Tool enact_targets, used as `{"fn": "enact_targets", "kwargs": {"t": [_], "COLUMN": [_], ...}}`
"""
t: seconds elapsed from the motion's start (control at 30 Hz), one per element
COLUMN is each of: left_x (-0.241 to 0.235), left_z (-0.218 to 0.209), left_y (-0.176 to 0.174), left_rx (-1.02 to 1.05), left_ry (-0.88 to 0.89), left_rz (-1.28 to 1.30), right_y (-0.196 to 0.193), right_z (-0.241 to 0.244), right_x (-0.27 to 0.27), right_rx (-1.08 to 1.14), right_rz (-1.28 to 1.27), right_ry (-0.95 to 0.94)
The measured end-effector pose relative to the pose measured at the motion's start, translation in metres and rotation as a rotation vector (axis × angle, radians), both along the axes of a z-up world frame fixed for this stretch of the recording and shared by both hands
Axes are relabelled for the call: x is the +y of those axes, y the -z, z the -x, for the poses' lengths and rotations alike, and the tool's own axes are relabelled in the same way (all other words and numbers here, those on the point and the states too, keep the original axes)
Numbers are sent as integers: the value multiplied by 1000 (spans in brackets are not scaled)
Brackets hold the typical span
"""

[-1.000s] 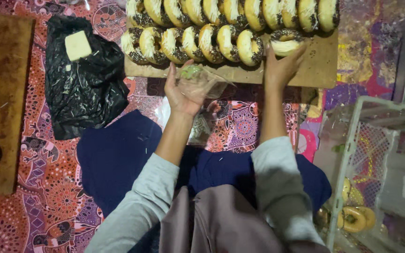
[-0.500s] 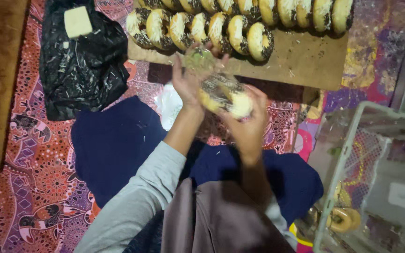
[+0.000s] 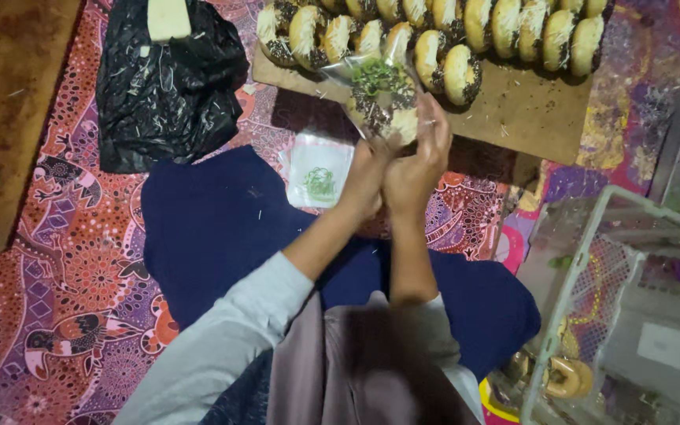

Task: The person grates a white block over rows of doughnuts on a wooden board, then individually wraps each doughnut in clear plastic bags and places them into a crate.

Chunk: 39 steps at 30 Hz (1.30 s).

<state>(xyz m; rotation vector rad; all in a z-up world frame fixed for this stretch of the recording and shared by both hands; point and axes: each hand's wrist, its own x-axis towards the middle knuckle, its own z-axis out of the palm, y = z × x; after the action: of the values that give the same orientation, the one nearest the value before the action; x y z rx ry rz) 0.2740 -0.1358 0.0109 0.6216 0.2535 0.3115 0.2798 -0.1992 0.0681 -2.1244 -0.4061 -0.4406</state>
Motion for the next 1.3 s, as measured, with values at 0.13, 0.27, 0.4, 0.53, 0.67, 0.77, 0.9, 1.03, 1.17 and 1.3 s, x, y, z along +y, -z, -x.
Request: {"fn": "enact_targets", "kwargs": {"t": [0.13, 0.27, 0.4, 0.53, 0.67, 0.77, 0.9, 1.03, 1.17, 1.3], "left_x": [8, 30, 72, 122, 130, 147, 158, 153, 148, 136], "left_z": [50, 73, 95, 143, 213, 240, 245, 250, 249, 255], "left_y": [-12, -19, -34, -34, -19, -6, 17, 32, 25, 5], "left_rx": [93, 14, -320, -257, 306, 566, 388, 353, 382, 489], "left_ry": [-372, -232, -257, -261, -327, -360, -407, -420, -357, -283], "left_rz": [-1036, -1494, -1705, -1662, -1235, -891, -584, -581, -762, -929], "right_y": [6, 21, 27, 18, -3, -17, -18, -10, 6, 24], "right_z": [-12, 0, 8, 27, 76, 111, 128, 127, 126, 110], "right_x": [-6, -6, -2, 10, 35, 64, 92, 105, 109, 103], "right_rx": [-103, -88, 262, 995, 636, 311, 179, -19, -127, 28], "right_rz": [35, 74, -29, -77, 181, 219, 274, 239, 203, 235], "right_ry": [-38, -156, -319, -694, -765, -819, -926, -919, -977, -970]}}
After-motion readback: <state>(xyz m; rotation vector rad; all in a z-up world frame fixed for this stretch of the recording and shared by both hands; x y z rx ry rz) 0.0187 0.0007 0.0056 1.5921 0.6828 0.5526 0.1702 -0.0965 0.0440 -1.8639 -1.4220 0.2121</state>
